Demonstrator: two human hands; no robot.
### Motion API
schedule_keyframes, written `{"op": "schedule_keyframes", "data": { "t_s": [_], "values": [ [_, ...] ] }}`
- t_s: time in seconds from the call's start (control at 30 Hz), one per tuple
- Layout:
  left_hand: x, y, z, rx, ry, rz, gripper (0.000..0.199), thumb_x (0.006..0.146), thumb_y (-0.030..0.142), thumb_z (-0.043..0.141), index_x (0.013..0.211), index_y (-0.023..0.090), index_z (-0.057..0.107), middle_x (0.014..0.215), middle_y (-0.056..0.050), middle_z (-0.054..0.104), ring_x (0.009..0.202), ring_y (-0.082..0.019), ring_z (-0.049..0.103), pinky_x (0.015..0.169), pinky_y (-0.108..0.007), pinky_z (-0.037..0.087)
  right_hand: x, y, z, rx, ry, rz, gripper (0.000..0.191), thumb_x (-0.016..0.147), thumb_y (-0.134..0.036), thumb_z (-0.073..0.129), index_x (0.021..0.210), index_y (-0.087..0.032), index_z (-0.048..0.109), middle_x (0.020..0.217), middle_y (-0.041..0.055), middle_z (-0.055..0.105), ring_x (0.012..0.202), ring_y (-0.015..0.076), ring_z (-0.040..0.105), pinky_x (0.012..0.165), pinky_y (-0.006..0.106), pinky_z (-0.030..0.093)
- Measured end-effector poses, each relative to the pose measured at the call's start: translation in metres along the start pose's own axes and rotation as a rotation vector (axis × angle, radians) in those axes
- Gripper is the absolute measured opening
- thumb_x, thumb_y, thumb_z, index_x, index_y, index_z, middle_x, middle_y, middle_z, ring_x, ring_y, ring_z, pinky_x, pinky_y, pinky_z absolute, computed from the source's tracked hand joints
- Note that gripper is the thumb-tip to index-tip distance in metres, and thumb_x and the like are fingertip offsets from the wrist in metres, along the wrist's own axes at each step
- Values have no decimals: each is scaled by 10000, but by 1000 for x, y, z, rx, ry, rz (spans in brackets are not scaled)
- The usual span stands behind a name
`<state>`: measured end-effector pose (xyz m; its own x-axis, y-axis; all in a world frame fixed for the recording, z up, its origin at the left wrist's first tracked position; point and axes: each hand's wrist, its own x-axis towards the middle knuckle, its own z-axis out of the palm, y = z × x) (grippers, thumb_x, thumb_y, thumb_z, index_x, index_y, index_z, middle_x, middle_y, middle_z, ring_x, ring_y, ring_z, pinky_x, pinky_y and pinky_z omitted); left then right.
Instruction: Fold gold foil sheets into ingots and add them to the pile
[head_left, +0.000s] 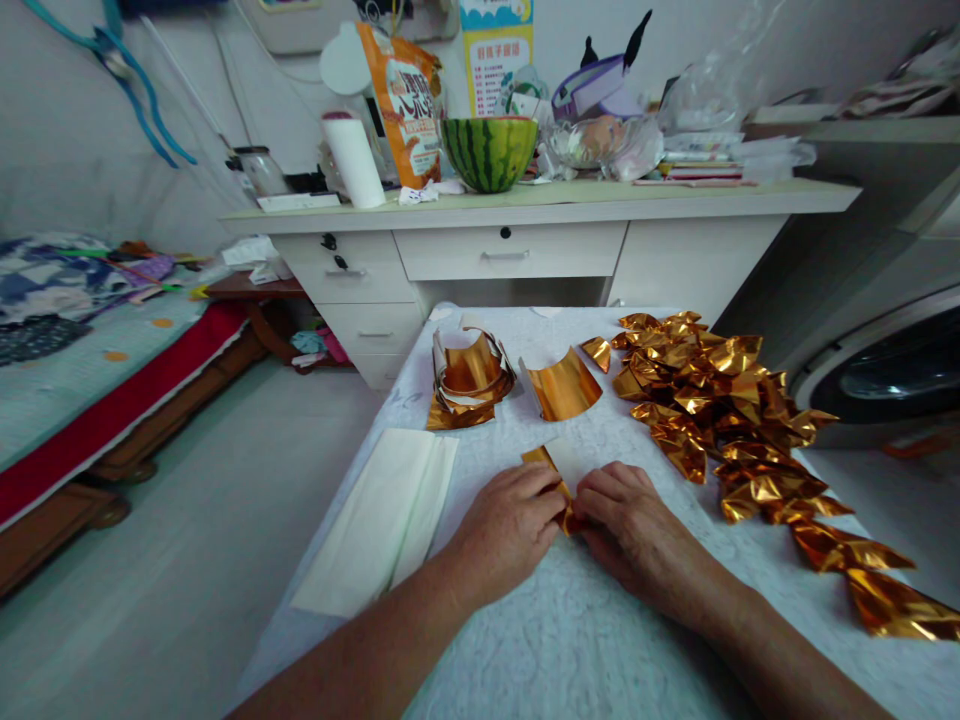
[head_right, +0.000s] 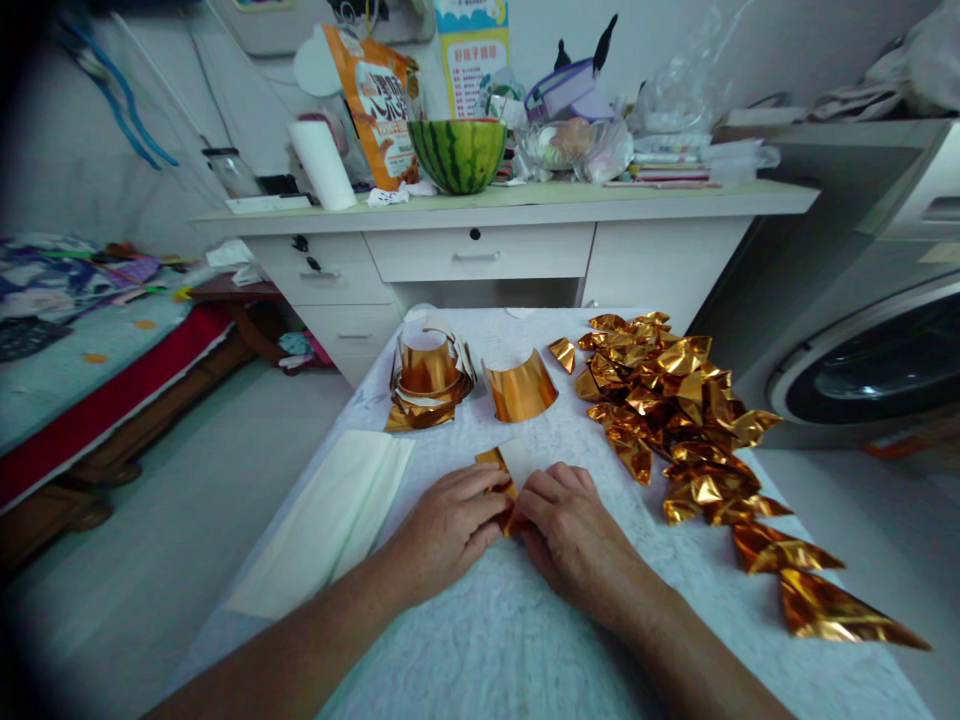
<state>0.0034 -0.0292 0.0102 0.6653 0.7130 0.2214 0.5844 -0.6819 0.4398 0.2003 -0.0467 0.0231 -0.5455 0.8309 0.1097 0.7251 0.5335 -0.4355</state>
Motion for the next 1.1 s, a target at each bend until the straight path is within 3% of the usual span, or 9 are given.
{"op": "schedule_keyframes", "data": {
  "t_s": [0.23,0.4,0.63,0.87,1.1],
  "values": [
    [-3,0,4,-26,9,-18,63,858,146,629,829,194,657,879,-18,649,890,-192,583,800,-341,460,-2,-2,0,45,5,4,118,814,-91,560,810,-208,576,850,42,597,845,211,497,773,377,369],
    [-1,0,5,-144,53,-117,93,801,97,662,781,178,623,886,-15,611,917,-187,562,808,-325,447,-3,-1,0,109,5,26,90,883,-152,558,810,-200,579,865,47,599,867,213,508,770,378,379],
    [-2,0,-1,-272,29,-186,105,793,82,668,780,180,632,931,-11,589,950,-175,556,866,-332,442,-5,1,5,165,37,86,109,880,-137,578,800,-210,599,889,33,593,899,212,510,803,388,380],
    [-2,2,-2,-239,22,-163,120,858,106,596,768,178,630,899,-12,568,921,-170,542,843,-325,448,-3,-7,7,178,69,136,142,815,-56,555,789,-194,577,857,37,579,870,214,498,786,400,388],
    [0,7,0,-155,54,-218,109,856,124,583,765,182,601,929,-29,538,952,-199,521,868,-367,460,-1,-10,13,123,93,241,140,823,-93,569,732,-196,597,861,48,575,869,230,498,773,424,396]
  ]
}}
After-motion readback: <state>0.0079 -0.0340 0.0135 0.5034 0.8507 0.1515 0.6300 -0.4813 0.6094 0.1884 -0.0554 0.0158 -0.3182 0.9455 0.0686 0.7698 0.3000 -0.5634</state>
